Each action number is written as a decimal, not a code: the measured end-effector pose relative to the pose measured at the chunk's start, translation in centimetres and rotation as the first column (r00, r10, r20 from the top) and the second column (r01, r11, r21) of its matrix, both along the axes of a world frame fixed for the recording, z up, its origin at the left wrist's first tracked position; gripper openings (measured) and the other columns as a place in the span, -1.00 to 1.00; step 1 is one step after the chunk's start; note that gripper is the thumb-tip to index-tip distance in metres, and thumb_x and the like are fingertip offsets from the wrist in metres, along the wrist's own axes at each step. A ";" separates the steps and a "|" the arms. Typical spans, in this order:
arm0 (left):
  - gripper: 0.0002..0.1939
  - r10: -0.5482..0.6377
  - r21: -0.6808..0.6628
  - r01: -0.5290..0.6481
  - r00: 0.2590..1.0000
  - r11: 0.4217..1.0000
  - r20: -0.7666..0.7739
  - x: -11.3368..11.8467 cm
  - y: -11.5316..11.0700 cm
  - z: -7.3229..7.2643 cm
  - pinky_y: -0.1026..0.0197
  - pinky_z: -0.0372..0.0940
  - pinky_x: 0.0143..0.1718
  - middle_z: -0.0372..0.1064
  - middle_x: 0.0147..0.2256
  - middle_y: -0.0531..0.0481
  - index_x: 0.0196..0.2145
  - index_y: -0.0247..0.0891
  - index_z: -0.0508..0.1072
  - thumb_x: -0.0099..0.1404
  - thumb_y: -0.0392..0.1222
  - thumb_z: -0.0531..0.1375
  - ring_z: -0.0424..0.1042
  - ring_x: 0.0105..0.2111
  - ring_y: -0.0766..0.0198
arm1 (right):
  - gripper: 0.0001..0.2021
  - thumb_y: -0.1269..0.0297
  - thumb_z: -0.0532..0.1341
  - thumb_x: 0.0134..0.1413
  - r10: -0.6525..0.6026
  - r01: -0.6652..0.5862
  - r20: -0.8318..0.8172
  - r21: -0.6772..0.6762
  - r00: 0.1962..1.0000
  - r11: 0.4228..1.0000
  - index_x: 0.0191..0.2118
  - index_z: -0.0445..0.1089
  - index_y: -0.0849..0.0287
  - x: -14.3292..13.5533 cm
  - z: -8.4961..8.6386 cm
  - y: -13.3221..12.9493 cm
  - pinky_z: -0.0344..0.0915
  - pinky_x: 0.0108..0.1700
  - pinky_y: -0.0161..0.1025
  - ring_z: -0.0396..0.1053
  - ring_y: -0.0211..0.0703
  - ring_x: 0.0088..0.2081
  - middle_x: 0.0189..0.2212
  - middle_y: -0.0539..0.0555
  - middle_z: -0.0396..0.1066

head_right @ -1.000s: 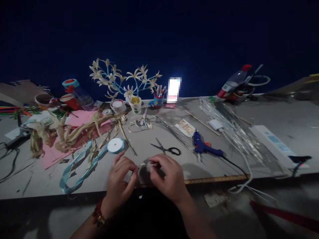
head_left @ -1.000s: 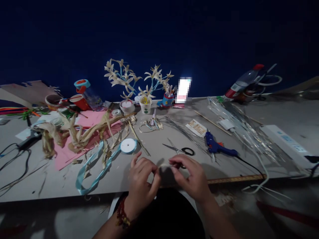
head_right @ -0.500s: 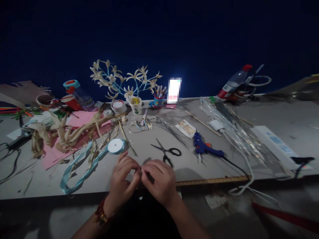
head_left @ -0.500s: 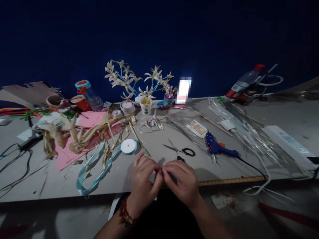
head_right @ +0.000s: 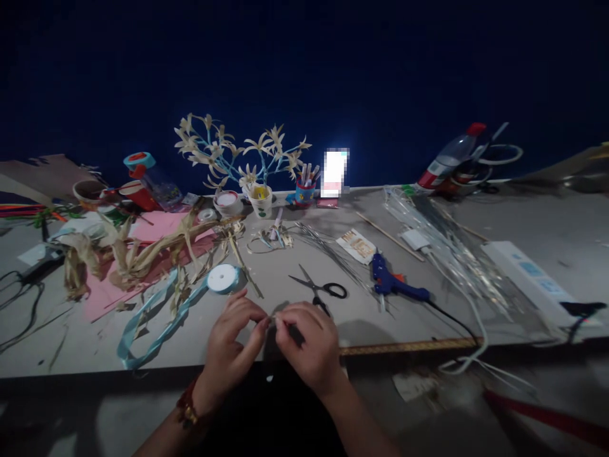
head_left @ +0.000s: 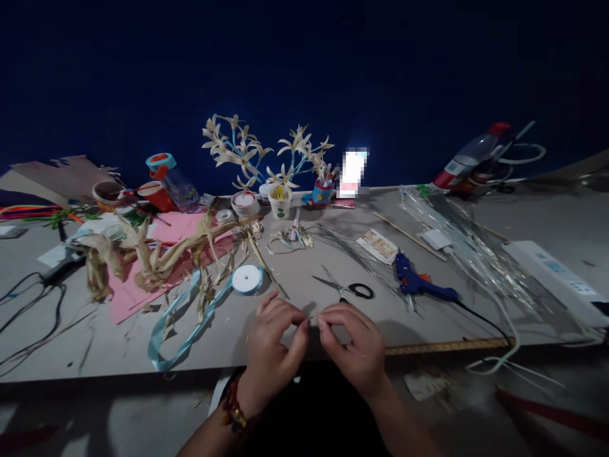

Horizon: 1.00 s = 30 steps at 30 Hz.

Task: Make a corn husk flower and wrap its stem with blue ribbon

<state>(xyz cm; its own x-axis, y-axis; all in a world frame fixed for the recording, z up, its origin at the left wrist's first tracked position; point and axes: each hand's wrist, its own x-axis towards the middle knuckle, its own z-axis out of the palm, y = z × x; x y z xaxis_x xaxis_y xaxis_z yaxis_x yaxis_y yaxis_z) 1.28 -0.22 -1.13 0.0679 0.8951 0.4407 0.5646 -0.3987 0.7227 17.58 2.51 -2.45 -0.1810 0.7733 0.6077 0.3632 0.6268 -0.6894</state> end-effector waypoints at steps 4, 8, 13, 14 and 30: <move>-0.86 0.015 0.031 -0.014 0.999 0.999 -0.032 0.2 0.0 -0.4 -0.13 0.18 0.16 0.43 -0.44 0.07 -0.36 -0.19 0.40 0.31 -0.40 0.14 0.41 -0.36 0.24 | -0.90 0.45 0.23 0.15 0.052 -0.050 0.023 -0.089 0.998 0.995 -0.27 0.43 0.11 -0.1 0.3 0.0 0.43 -0.28 -0.23 0.48 -0.17 -0.36 -0.39 0.03 0.53; -0.86 0.032 0.053 -0.029 0.998 0.998 -0.061 0.2 -0.1 -0.4 -0.13 0.18 0.15 0.40 -0.46 0.08 -0.38 -0.19 0.38 0.30 -0.39 0.15 0.40 -0.37 0.24 | -0.89 0.44 0.21 0.17 0.057 -0.053 0.036 -0.106 0.998 0.993 -0.35 0.40 0.10 -0.4 0.5 0.1 0.39 -0.33 -0.26 0.47 -0.19 -0.41 -0.47 -0.01 0.50; -0.83 0.077 0.093 -0.070 0.994 0.993 -0.072 0.4 -0.2 -0.3 -0.12 0.21 0.13 0.34 -0.50 0.11 -0.43 -0.18 0.32 0.27 -0.41 0.14 0.36 -0.42 0.26 | -0.88 0.44 0.21 0.15 0.034 -0.029 0.078 -0.065 0.996 0.997 -0.34 0.44 0.09 -0.2 0.0 0.3 0.42 -0.32 -0.24 0.50 -0.15 -0.39 -0.45 0.01 0.54; -0.83 0.077 0.093 -0.070 0.994 0.993 -0.074 0.3 -0.2 -0.3 -0.12 0.21 0.13 0.33 -0.51 0.11 -0.43 -0.18 0.32 0.25 -0.42 0.14 0.36 -0.42 0.26 | -0.88 0.44 0.21 0.15 0.020 -0.015 0.084 -0.054 0.996 0.998 -0.34 0.44 0.08 0.1 -0.1 0.5 0.43 -0.31 -0.24 0.51 -0.15 -0.39 -0.44 0.01 0.55; -0.81 0.095 0.089 -0.083 0.986 0.993 -0.139 0.5 -0.2 0.1 -0.11 0.21 0.13 0.34 -0.52 0.12 -0.47 -0.17 0.33 0.26 -0.40 0.13 0.37 -0.44 0.25 | -0.88 0.44 0.18 0.18 0.062 -0.054 0.184 -0.049 0.981 0.997 -0.34 0.42 0.10 0.5 0.9 0.8 0.41 -0.27 -0.23 0.48 -0.14 -0.37 -0.45 0.03 0.52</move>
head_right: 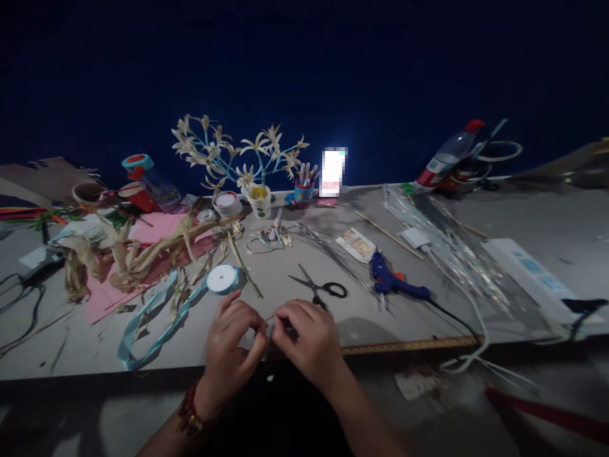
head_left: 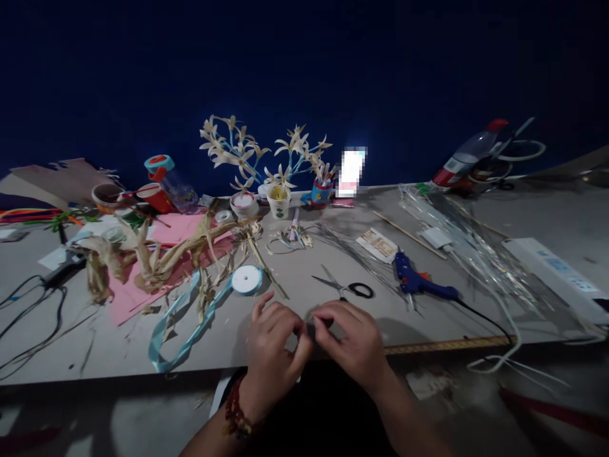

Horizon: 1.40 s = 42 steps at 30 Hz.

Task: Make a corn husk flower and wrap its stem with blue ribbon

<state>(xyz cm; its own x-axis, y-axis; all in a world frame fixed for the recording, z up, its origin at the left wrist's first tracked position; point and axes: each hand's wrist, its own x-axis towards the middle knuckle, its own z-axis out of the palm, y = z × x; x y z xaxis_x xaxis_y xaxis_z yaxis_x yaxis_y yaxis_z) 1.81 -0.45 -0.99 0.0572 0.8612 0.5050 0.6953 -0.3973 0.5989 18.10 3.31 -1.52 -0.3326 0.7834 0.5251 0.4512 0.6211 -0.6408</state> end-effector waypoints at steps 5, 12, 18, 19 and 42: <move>-0.82 0.014 -0.014 -0.013 0.996 1.000 0.088 -0.6 0.0 -0.4 -0.13 0.22 0.12 0.31 -0.53 0.12 -0.47 -0.18 0.33 0.25 -0.40 0.13 0.36 -0.45 0.25 | -0.89 0.43 0.21 0.18 -0.186 0.189 -0.042 0.062 0.982 0.980 -0.32 0.44 0.09 2.3 -0.4 1.2 0.40 -0.30 -0.23 0.47 -0.15 -0.40 -0.42 0.03 0.52; -0.79 -0.040 -0.347 0.295 0.810 0.890 0.585 -0.7 0.4 -0.9 0.14 0.34 -0.23 0.41 -0.51 0.04 -0.49 -0.21 0.40 0.33 -0.25 0.13 0.41 -0.43 0.23 | -0.73 0.31 0.22 0.22 0.227 -0.372 -0.365 -0.396 0.903 0.840 0.03 0.46 0.09 1.7 0.0 0.8 0.43 -0.23 -0.26 0.48 -0.15 -0.24 -0.23 0.08 0.49; -0.78 0.116 -0.478 0.575 0.552 0.664 0.826 -0.9 0.3 -1.5 0.21 0.26 -0.34 0.41 -0.56 0.04 -0.51 -0.23 0.44 0.29 -0.21 0.16 0.35 -0.50 0.27 | -0.83 0.18 0.37 0.08 0.114 -0.527 -0.608 -0.561 0.786 0.639 -0.37 0.47 0.17 0.7 -1.2 1.0 0.31 -0.39 -0.34 0.34 -0.27 -0.45 -0.46 -0.02 0.41; -0.77 0.125 -0.475 0.600 0.530 0.643 0.839 -0.9 0.3 -1.6 0.20 0.27 -0.32 0.41 -0.57 0.04 -0.51 -0.24 0.45 0.29 -0.21 0.15 0.35 -0.50 0.27 | -0.80 0.18 0.40 0.04 0.058 -0.554 -0.647 -0.599 0.760 0.578 -0.40 0.45 0.18 0.6 -1.2 1.0 0.30 -0.43 -0.36 0.33 -0.29 -0.48 -0.49 -0.03 0.40; -0.84 0.202 -0.398 0.537 0.387 0.743 0.900 -1.1 0.2 -2.5 0.29 0.19 -0.31 0.40 -0.49 0.04 -0.41 -0.29 0.50 0.24 -0.16 0.34 0.31 -0.43 0.32 | -0.80 0.38 0.39 -0.15 -0.529 -0.768 -0.720 -0.614 0.450 0.182 -0.52 0.33 0.19 -1.3 -1.6 -0.7 -0.08 -0.71 -0.58 -0.11 -0.51 -0.69 -0.71 -0.14 0.25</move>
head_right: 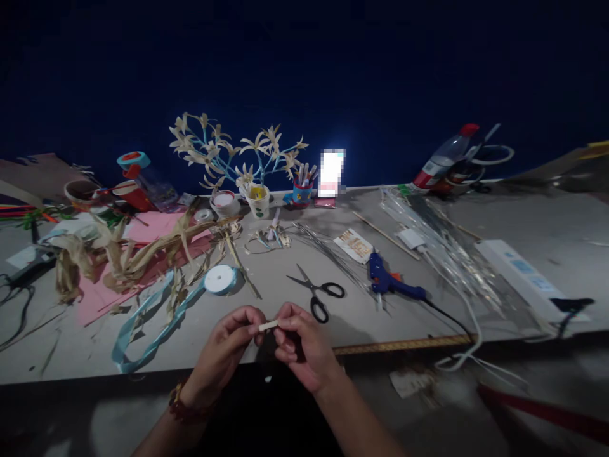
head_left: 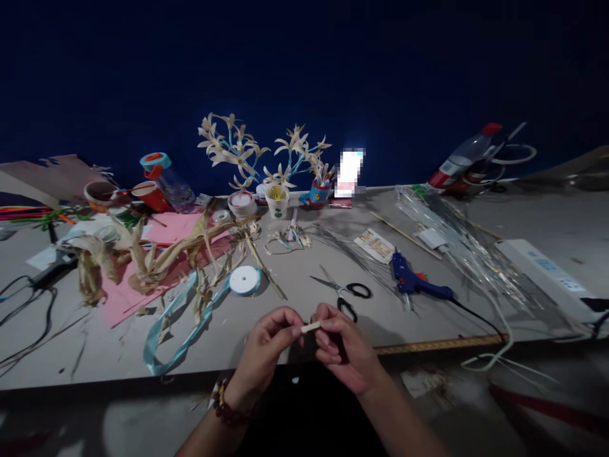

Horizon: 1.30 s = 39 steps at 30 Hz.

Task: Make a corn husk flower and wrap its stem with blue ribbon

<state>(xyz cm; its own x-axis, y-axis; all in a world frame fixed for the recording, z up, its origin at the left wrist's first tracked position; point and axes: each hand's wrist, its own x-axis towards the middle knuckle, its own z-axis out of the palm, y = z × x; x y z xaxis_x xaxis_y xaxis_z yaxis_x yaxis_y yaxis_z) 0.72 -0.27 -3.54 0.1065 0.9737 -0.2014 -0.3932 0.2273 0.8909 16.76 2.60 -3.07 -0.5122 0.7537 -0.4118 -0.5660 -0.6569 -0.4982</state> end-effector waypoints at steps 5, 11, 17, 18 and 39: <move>-0.81 0.108 -0.069 -0.098 0.982 0.993 0.153 -0.1 0.1 0.0 0.28 0.20 -0.30 0.33 -0.54 0.08 -0.45 -0.27 0.48 0.19 -0.14 0.36 0.30 -0.44 0.31 | -0.76 0.34 0.43 -0.12 -0.053 0.055 -0.063 0.030 0.997 0.998 -0.51 0.32 0.19 -0.4 -0.2 -0.4 -0.08 -0.70 -0.59 -0.09 -0.51 -0.69 -0.69 -0.15 0.24; -0.83 0.059 0.084 -0.050 0.992 0.995 -0.112 0.0 -0.4 -0.2 0.27 0.20 -0.27 0.39 -0.46 0.04 -0.40 -0.27 0.49 0.30 -0.14 0.29 0.32 -0.38 0.29 | -0.67 0.04 0.44 -0.02 -0.050 0.001 0.181 0.261 0.982 0.965 -0.32 0.43 0.19 -0.1 0.0 -0.6 0.09 -0.66 -0.52 0.14 -0.46 -0.67 -0.55 -0.05 0.44; -0.84 0.058 0.102 -0.047 0.992 0.994 -0.110 -0.3 -0.1 -0.3 0.27 0.21 -0.27 0.37 -0.47 0.05 -0.41 -0.26 0.48 0.31 -0.18 0.27 0.32 -0.39 0.28 | -0.70 0.15 0.46 -0.03 -0.066 -0.005 0.205 0.326 0.976 0.945 -0.49 0.39 0.22 0.3 0.0 -0.6 0.04 -0.63 -0.51 0.13 -0.47 -0.67 -0.64 -0.07 0.38; -0.84 0.083 0.091 -0.076 0.994 0.993 -0.073 -0.2 0.0 -0.4 0.27 0.22 -0.26 0.36 -0.47 0.06 -0.42 -0.25 0.48 0.31 -0.18 0.27 0.32 -0.39 0.29 | -0.70 0.15 0.45 -0.02 -0.083 0.016 0.189 0.330 0.978 0.944 -0.49 0.40 0.22 0.3 -0.1 -0.6 0.05 -0.63 -0.50 0.13 -0.46 -0.67 -0.63 -0.06 0.39; -0.84 0.207 0.012 -0.207 0.978 0.978 0.002 1.6 -0.1 -0.5 0.27 0.23 -0.21 0.36 -0.38 0.02 -0.39 -0.25 0.52 0.21 -0.14 0.39 0.32 -0.30 0.27 | -0.67 0.09 0.23 0.24 -0.798 -0.646 0.603 0.610 0.002 0.459 0.00 0.42 0.19 7.3 -2.9 2.2 0.28 0.09 0.14 0.37 0.22 0.02 -0.04 0.28 0.48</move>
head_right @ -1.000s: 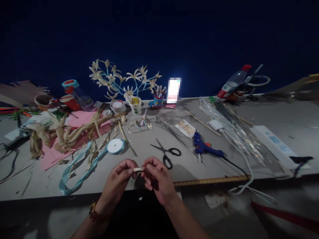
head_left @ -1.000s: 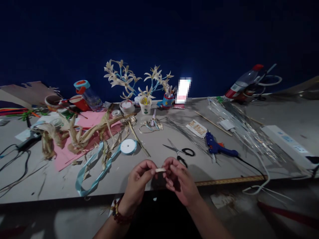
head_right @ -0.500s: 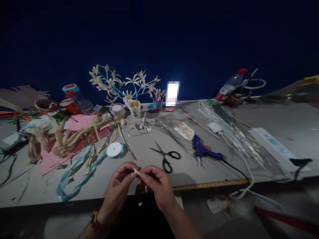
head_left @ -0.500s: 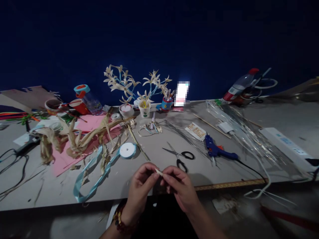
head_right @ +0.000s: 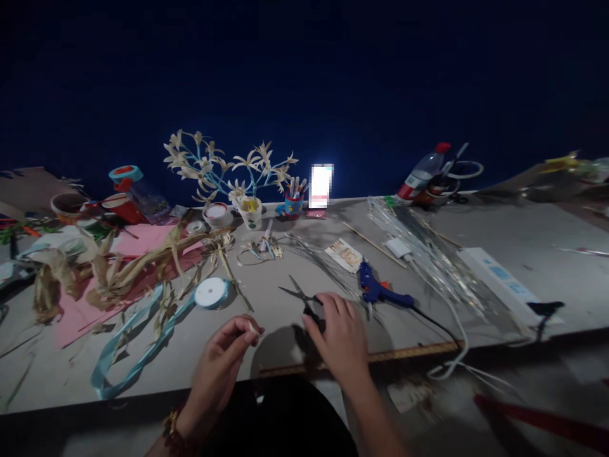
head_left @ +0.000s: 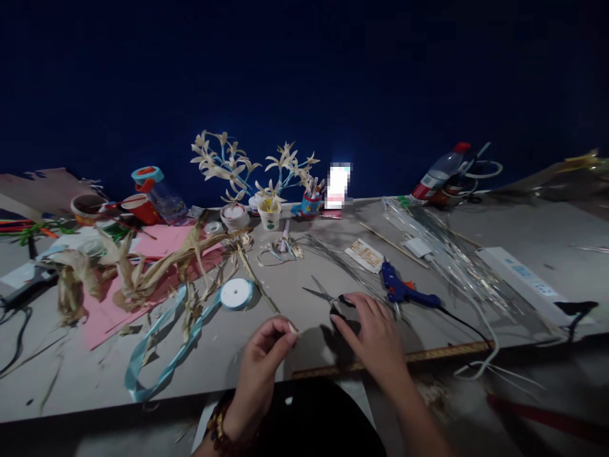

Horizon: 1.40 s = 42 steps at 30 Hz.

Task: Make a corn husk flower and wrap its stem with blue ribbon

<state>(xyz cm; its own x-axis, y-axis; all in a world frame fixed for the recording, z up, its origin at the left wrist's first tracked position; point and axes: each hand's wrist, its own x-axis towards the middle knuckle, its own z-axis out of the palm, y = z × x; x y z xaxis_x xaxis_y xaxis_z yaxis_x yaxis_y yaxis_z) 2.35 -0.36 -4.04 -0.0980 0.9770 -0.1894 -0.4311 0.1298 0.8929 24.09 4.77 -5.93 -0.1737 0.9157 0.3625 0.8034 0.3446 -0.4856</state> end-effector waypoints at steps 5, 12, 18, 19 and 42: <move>-0.85 -0.028 -0.049 0.030 0.999 0.998 0.028 0.2 0.4 -0.1 0.27 0.21 -0.23 0.38 -0.41 0.03 -0.39 -0.26 0.51 0.20 -0.16 0.38 0.30 -0.35 0.30 | -0.73 0.18 0.18 0.28 0.058 -0.056 0.326 -0.017 0.944 0.998 -0.03 0.39 0.26 1.9 -1.3 0.7 0.32 -0.02 0.08 0.38 0.21 -0.06 -0.12 0.29 0.48; -0.83 -0.015 -0.065 0.017 0.999 0.998 0.031 0.0 0.5 0.2 0.26 0.21 -0.24 0.39 -0.44 0.04 -0.42 -0.28 0.50 0.17 -0.17 0.39 0.31 -0.38 0.30 | -0.88 0.29 0.11 0.27 0.061 -0.041 0.312 -0.070 0.948 0.997 -0.23 0.38 0.15 3.0 -0.9 0.6 0.34 -0.24 -0.09 0.46 0.07 -0.26 -0.29 0.17 0.49; -0.82 -0.001 -0.065 0.005 0.999 0.998 0.052 0.0 0.5 0.7 0.25 0.22 -0.25 0.39 -0.45 0.04 -0.42 -0.29 0.50 0.16 -0.15 0.39 0.31 -0.39 0.30 | -0.79 0.10 0.18 0.24 0.033 -0.124 -0.233 -0.386 0.972 0.914 -0.13 0.41 0.09 3.8 -0.6 -0.7 0.37 -0.29 -0.20 0.46 -0.09 -0.35 -0.31 0.07 0.53; -0.82 -0.004 -0.063 0.008 0.998 0.998 0.058 0.0 0.5 0.7 0.25 0.22 -0.25 0.38 -0.45 0.03 -0.42 -0.29 0.50 0.16 -0.15 0.39 0.31 -0.39 0.30 | -0.77 0.09 0.18 0.23 0.036 -0.196 -0.348 -0.436 0.937 0.878 -0.12 0.41 0.09 3.4 -0.5 -1.2 0.39 -0.29 -0.21 0.46 -0.10 -0.34 -0.31 0.06 0.52; -0.92 -0.054 0.087 0.056 0.998 0.995 -0.015 -0.6 -0.5 0.7 0.26 0.25 -0.20 0.39 -0.33 0.00 -0.37 -0.22 0.55 0.21 -0.20 0.37 0.35 -0.27 0.25 | -0.79 0.32 0.30 0.01 0.332 -0.352 -0.137 -0.168 0.933 0.921 -0.17 0.45 0.07 -0.2 4.2 -3.9 0.27 -0.44 -0.27 0.44 -0.14 -0.44 -0.29 0.10 0.55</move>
<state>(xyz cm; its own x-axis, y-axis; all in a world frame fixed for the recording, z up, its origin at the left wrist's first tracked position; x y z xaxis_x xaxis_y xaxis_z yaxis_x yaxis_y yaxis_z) 1.75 -0.89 -3.31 -0.0455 0.9937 -0.1023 -0.4139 0.0744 0.9073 23.87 0.84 -1.71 -0.4592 0.8598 0.2234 0.5945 0.4843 -0.6418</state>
